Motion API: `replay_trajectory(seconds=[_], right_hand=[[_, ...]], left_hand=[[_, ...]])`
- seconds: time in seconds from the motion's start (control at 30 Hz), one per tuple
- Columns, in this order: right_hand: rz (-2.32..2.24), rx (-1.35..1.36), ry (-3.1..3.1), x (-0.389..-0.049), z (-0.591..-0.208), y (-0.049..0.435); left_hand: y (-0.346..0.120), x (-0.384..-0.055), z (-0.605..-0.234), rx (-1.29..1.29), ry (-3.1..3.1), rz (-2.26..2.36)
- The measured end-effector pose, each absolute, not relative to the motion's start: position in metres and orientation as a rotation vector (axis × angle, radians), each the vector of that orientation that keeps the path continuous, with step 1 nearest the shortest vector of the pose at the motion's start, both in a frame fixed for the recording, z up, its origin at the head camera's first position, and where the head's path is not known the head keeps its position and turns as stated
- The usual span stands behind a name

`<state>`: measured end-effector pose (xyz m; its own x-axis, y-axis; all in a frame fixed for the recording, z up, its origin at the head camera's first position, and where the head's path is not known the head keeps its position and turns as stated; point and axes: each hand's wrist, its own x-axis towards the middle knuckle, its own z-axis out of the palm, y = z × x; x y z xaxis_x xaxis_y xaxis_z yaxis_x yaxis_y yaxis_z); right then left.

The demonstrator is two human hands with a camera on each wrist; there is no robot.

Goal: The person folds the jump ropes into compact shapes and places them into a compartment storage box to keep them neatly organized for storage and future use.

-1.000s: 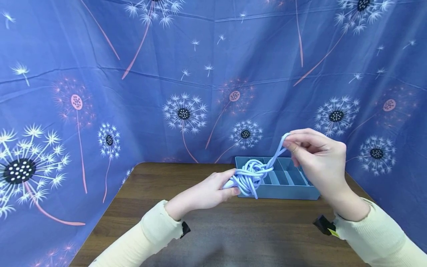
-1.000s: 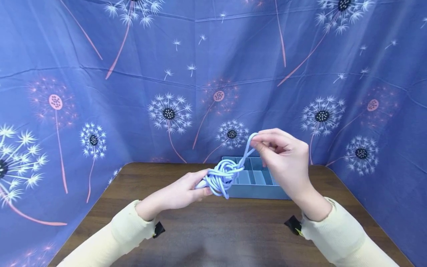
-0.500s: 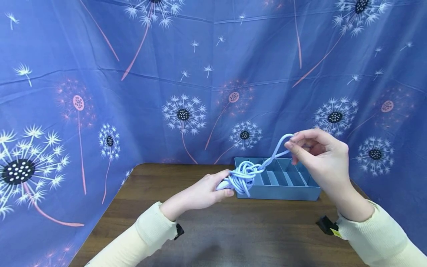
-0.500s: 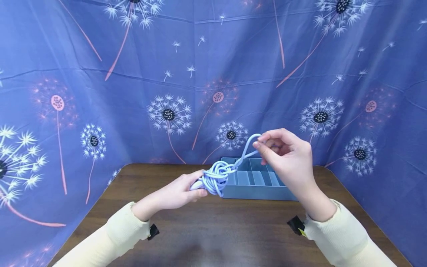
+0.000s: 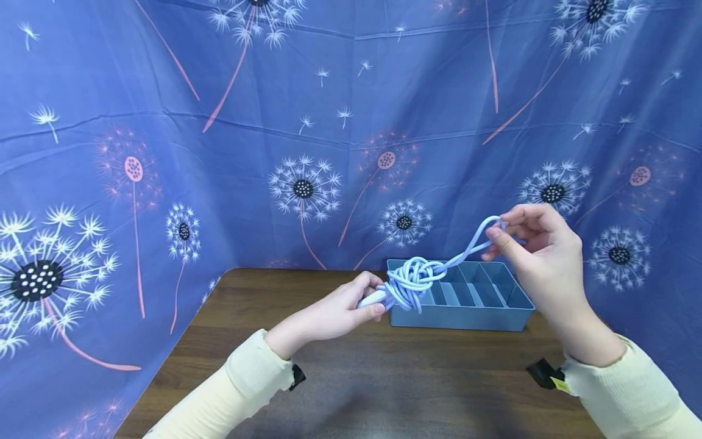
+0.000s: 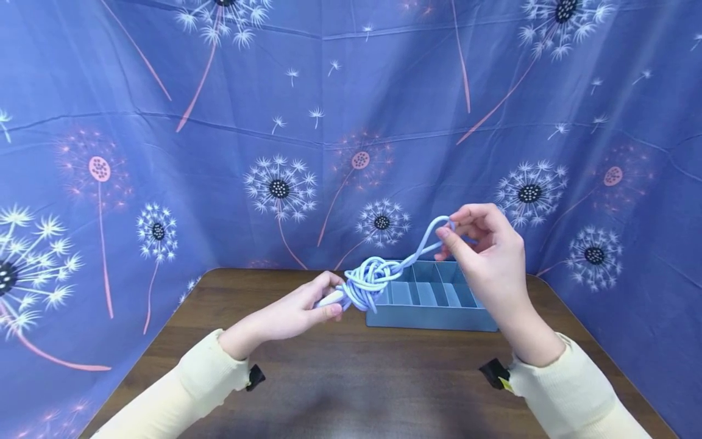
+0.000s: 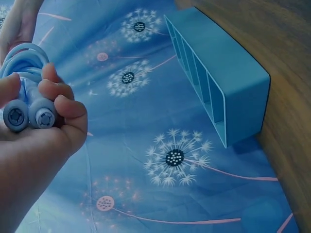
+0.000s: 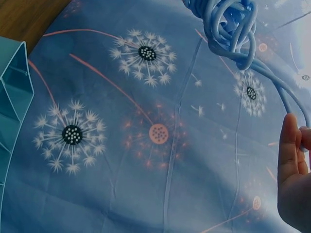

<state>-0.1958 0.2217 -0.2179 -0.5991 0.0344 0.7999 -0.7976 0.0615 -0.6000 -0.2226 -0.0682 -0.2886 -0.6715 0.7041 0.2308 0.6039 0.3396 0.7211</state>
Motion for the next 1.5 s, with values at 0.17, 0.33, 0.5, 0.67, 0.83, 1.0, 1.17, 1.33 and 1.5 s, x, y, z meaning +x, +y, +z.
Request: replay_trajectory(seconds=[0.17, 0.33, 0.5, 0.67, 0.83, 1.0, 1.17, 1.33, 1.5], right_hand=[[1.576, 0.714, -1.743, -0.200, -0.220, 0.227], [1.515, 0.660, -1.811, -0.207, -0.227, 0.233], [1.397, 0.603, -1.926, -0.211, -0.234, 0.237], [1.455, 0.607, -1.959, -0.219, -0.244, 0.240], [1.394, 0.537, -2.068, -0.228, -0.259, 0.246], [1.343, 0.465, -2.150, -0.236, -0.272, 0.251], [1.288, 0.403, -2.199, -0.243, -0.283, 0.260], [1.231, 0.375, -2.241, -0.250, -0.292, 0.273], [1.121, 0.333, -2.322, -0.256, -0.303, 0.288]], left_hand=[[-0.067, -0.225, -0.299, 1.226, 2.596, 1.379], [-0.065, -0.226, -0.307, 1.270, 2.762, 1.459], [-0.061, -0.225, -0.310, 1.279, 2.819, 1.482], [-0.053, -0.229, -0.314, 1.212, 2.930, 1.503], [-0.044, -0.240, -0.322, 1.045, 3.018, 1.600], [-0.039, -0.251, -0.331, 0.893, 2.987, 1.746], [-0.034, -0.261, -0.335, 0.803, 2.945, 1.915], [-0.026, -0.271, -0.338, 0.739, 2.866, 2.102], [-0.016, -0.282, -0.344, 0.691, 2.743, 2.303]])
